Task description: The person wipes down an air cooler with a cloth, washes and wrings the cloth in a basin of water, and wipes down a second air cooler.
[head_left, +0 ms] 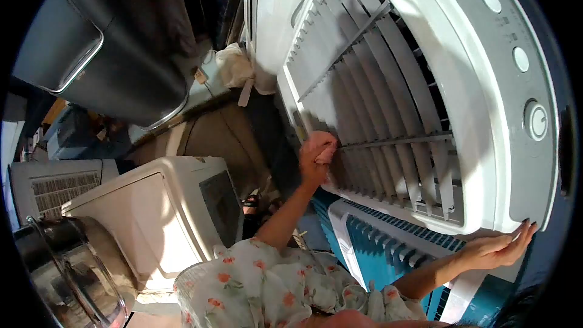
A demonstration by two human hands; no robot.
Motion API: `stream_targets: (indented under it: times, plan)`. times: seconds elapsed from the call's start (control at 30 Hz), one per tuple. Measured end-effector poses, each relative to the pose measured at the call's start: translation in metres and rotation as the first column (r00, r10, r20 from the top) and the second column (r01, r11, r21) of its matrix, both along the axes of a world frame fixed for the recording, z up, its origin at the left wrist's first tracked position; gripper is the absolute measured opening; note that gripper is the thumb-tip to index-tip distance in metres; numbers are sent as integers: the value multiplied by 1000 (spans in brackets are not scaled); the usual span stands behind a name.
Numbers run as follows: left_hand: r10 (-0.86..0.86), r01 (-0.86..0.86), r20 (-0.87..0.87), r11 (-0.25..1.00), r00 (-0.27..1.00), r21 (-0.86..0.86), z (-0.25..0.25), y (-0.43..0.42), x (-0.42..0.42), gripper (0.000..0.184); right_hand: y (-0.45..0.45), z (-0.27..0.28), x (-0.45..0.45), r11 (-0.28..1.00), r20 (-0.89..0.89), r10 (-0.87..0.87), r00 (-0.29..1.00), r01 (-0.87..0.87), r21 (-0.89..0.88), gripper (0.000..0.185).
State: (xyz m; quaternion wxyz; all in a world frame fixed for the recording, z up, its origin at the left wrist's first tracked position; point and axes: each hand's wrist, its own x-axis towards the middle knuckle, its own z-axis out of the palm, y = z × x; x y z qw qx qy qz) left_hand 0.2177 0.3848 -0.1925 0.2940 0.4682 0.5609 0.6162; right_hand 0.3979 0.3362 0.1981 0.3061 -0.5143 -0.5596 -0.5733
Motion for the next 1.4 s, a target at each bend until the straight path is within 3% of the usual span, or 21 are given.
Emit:
stream_targets:
  times: [0.03, 0.1, 0.17, 0.23, 0.33, 0.4, 0.47, 0.53, 0.6, 0.67, 0.73, 0.83, 0.87, 0.9, 0.97, 1.0, 1.07, 1.1, 1.17, 1.27, 1.4]
  plan:
    - [75, -75, -48, 997, 996, 6, 3, -6, 0, 39, 0, 0, 2, 1000, 7, 6, 1000, -6, 4, 45]
    - [-49, 65, 132, 991, 990, -117, -7, -17, 10, 40, 0, -1, 5, 1000, 15, 16, 1000, -16, 9, 45]
    - [-92, 94, 29, 989, 995, -115, -17, -21, 22, 40, 1, -2, 3, 1000, 9, 22, 1000, -22, 12, 45]
    - [-35, 43, -352, 999, 935, 16, -5, -23, 33, 39, -1, -2, 7, 1000, 14, 21, 1000, -21, 5, 45]
    - [26, -33, -99, 997, 995, -64, 44, -31, 40, 20, -2, -2, 13, 999, 8, 38, 999, -38, -5, 44]
    - [-103, 128, -262, 988, 960, 81, -18, -52, 75, 30, 0, -3, 11, 997, -45, 75, 996, -75, 4, 44]
    - [-222, 256, -237, 959, 946, 124, -37, -72, 85, 29, 0, -4, 12, 996, -54, 87, 995, -87, 7, 44]
    - [-341, 338, 97, 940, 935, 42, -21, -80, 74, 20, 0, -3, 13, 998, -24, 59, 998, -59, 4, 44]
    - [-264, 415, 609, 902, 748, -118, 2, -75, 55, 18, -3, -1, 13, 1000, 50, -12, 999, 12, -1, 45]
    - [-129, 338, 626, 913, 769, -227, -6, -60, 43, 19, -2, 0, 9, 1000, 46, 5, 999, -5, 0, 46]
    - [-51, 79, 172, 984, 984, -159, -29, -46, 39, 22, -1, -2, 9, 1000, 31, 26, 999, -26, -1, 46]
    - [108, -99, -256, 994, 961, 50, 4, -26, 23, 25, -1, -3, 12, 999, 8, 49, 999, -49, 2, 46]
    - [-19, 28, 112, 997, 993, -74, 1, -25, 25, 24, -1, -2, 11, 999, 8, 47, 999, -47, 1, 46]
    - [-102, 191, 477, 971, 873, -142, -1, -25, 30, 24, -1, -2, 11, 999, 9, 44, 999, -43, -2, 46]
    - [-240, 370, 534, 917, 810, -150, -2, -37, 41, 23, 1, -3, 7, 996, -26, 85, 996, -85, 4, 47]
    - [-335, 374, 230, 914, 914, -157, 7, -52, 46, 22, 3, -4, 5, 994, -47, 111, 993, -110, 11, 47]
    - [-365, 370, 55, 921, 929, -126, -11, -75, 64, 18, 1, -5, 4, 995, -64, 90, 994, -93, -47, 44]
    - [-335, 359, 213, 929, 918, -86, -57, -82, 84, 16, -1, -5, 4, 994, -69, 78, 995, -83, -74, 43]
    - [-241, 249, 203, 968, 949, -16, -69, -78, 84, 17, -7, -5, 14, 996, -33, 14, 999, -17, -88, 44]
    - [54, -52, -133, 998, 990, 20, -44, -46, 22, 22, -5, -4, 8, 997, -50, 1, 999, -5, -78, 45]
    - [211, -211, -37, 977, 977, -9, -23, -1, -24, 35, 1, -2, 14, 999, 51, 39, 998, -40, 22, 47]
